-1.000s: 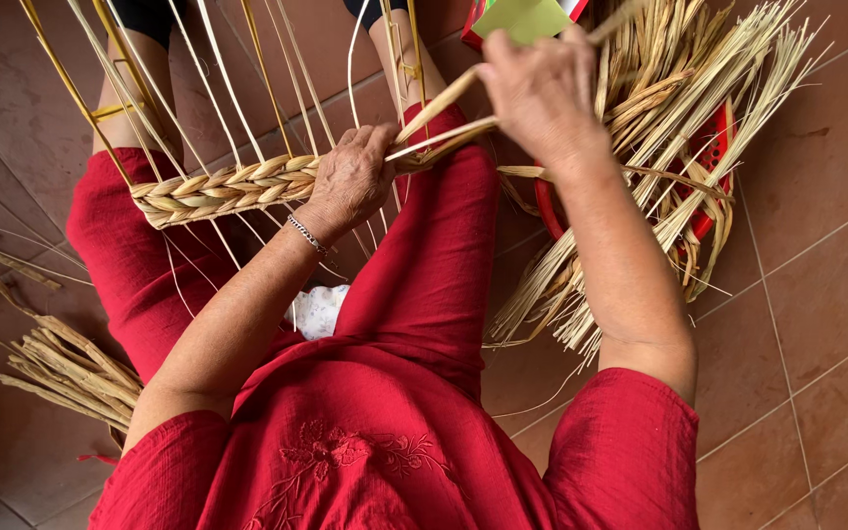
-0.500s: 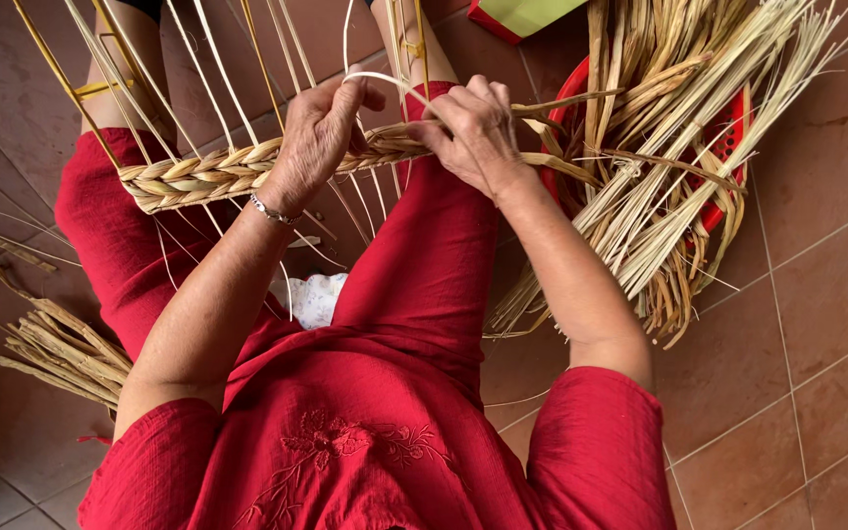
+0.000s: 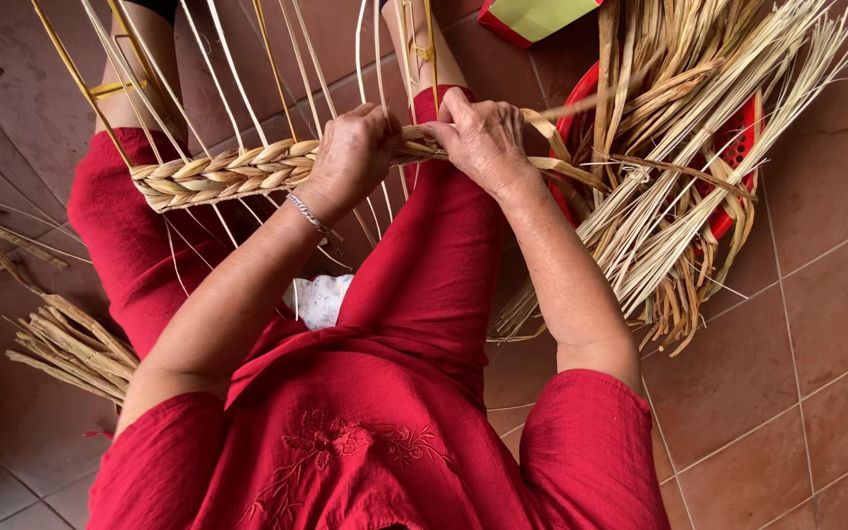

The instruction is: The person sits on a tiled floor and weaves dried palm leaf strips into a braided band across a frame of upright spokes, folding and crossing strips by hand to extend the braid, and occasionally reaching to a basket to pull in more strips.

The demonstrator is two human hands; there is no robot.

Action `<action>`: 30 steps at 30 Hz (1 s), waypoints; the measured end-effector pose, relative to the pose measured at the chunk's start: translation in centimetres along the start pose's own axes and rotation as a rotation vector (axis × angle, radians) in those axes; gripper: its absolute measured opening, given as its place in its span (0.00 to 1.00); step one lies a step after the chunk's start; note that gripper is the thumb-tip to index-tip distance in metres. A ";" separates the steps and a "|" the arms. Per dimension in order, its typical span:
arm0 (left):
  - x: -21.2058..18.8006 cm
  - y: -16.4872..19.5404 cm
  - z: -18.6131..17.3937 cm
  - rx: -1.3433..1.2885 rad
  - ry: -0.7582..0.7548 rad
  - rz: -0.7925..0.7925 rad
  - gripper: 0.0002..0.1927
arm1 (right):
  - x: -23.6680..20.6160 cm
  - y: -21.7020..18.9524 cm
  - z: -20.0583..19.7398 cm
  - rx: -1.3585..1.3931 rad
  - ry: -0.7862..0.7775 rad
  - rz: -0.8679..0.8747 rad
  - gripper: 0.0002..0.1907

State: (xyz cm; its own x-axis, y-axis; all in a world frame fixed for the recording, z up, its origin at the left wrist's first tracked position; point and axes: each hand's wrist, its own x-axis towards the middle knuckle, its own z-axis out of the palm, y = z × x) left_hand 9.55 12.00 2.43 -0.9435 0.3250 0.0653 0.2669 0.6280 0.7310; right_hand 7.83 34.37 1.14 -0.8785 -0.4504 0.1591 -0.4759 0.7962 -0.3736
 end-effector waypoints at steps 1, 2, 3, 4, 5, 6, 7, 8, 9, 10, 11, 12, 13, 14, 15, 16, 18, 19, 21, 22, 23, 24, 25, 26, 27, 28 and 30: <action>0.3 -0.4 0.5 -0.028 -0.016 -0.067 0.07 | -0.2 0.1 -0.1 0.034 -0.027 0.019 0.16; 0.7 -0.9 0.8 -0.057 -0.036 -0.135 0.08 | -0.5 0.1 -0.1 0.040 -0.054 0.044 0.17; 0.9 -1.2 1.1 -0.086 -0.054 -0.204 0.08 | -0.9 0.0 -0.2 0.046 -0.081 0.066 0.17; 1.1 -1.5 1.3 -0.111 -0.046 -0.225 0.08 | -1.2 -0.1 -0.3 0.051 -0.102 0.083 0.18; 1.4 -1.8 1.4 -0.134 -0.036 -0.242 0.08 | -1.5 -0.3 -0.3 0.048 -0.070 0.071 0.17; 1.7 -2.1 1.5 -0.157 -0.026 -0.260 0.08 | -1.7 -0.4 -0.4 0.048 -0.038 0.060 0.17; 2.0 -2.3 1.6 -0.099 0.003 -0.222 0.08 | -1.9 -0.6 -0.5 0.053 -0.010 0.049 0.16; 2.3 -2.5 1.9 -0.041 0.028 -0.185 0.07 | -1.9 -0.8 -0.6 0.085 -0.013 0.073 0.17; 2.4 -2.6 2.2 0.015 0.051 -0.145 0.07 | -1.8 -0.9 -0.8 0.115 -0.015 0.100 0.17; 2.4 -2.7 2.4 0.017 0.042 -0.174 0.09 | -1.8 -1.0 -1.1 0.141 -0.018 0.125 0.17; 2.3 -2.8 2.7 0.016 0.038 -0.204 0.14 | -1.7 -1.0 -1.6 0.148 0.014 0.133 0.16; 2.3 -2.9 2.9 0.018 0.041 -0.240 0.20 | -1.7 -1.1 -2.1 0.158 0.045 0.133 0.15; 2.3 -3.1 3.2 0.020 0.095 -0.204 0.20 | -1.7 -1.3 -2.5 0.176 0.072 0.127 0.13; 2.2 -3.0 3.6 0.024 0.147 -0.174 0.20 | -1.9 -1.5 -3.1 0.156 0.077 0.143 0.11; 2.2 -3.1 3.8 0.032 0.198 -0.146 0.21 | -2.1 -1.5 -3.8 0.140 0.081 0.159 0.09; 2.1 -3.2 4.0 0.057 0.169 -0.164 0.21 | -2.3 -1.8 -4.4 0.126 0.088 0.174 0.08; 2.2 -3.3 4.5 0.093 0.109 -0.180 0.22 | -2.9 -2.3 -5.4 0.036 0.112 0.006 0.12; 2.2 -3.4 4.6 0.166 0.089 -0.151 0.21 | -3.1 -2.6 -5.7 -0.009 0.125 -0.076 0.14; 2.1 -3.3 4.8 0.308 0.042 -0.086 0.20 | -3.6 -3.3 -6.4 -0.066 0.046 -0.078 0.17; 1.9 -3.2 5.0 0.326 0.076 0.033 0.17 | -3.8 -3.7 -6.8 -0.097 0.008 -0.073 0.18; 1.6 -3.0 5.1 0.343 0.110 0.159 0.14 | -3.9 -4.0 -7.2 -0.128 0.000 -0.071 0.15; 1.4 -2.7 5.2 0.359 0.142 0.289 0.11 | -4.0 -4.3 -7.7 -0.162 -0.004 -0.065 0.13; 1.1 -2.4 5.2 0.341 0.141 0.273 0.11 | -4.0 -4.4 -8.2 -0.195 -0.012 -0.054 0.10; 0.6 -2.0 5.2 0.323 0.138 0.258 0.11 | -4.0 -4.5 -8.6 -0.250 0.018 -0.056 0.08; 0.1 -1.6 5.1 0.307 0.134 0.246 0.11 | -3.8 -4.5 -9.0 -0.308 0.051 -0.057 0.06; -0.2 -1.0 5.1 0.299 0.124 0.247 0.13 | -3.6 -4.5 -9.1 -0.367 0.081 -0.055 0.05; -0.8 -0.1 4.9 0.284 0.101 0.245 0.17 | -2.8 -4.2 -8.7 -0.493 0.276 -0.077 0.07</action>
State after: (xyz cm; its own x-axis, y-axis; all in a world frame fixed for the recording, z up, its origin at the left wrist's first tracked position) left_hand 11.22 15.14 -1.00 -0.8558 0.4275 0.2914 0.5173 0.7158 0.4691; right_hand 11.99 35.80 10.25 -0.7875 -0.4449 0.4265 -0.4439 0.8895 0.1083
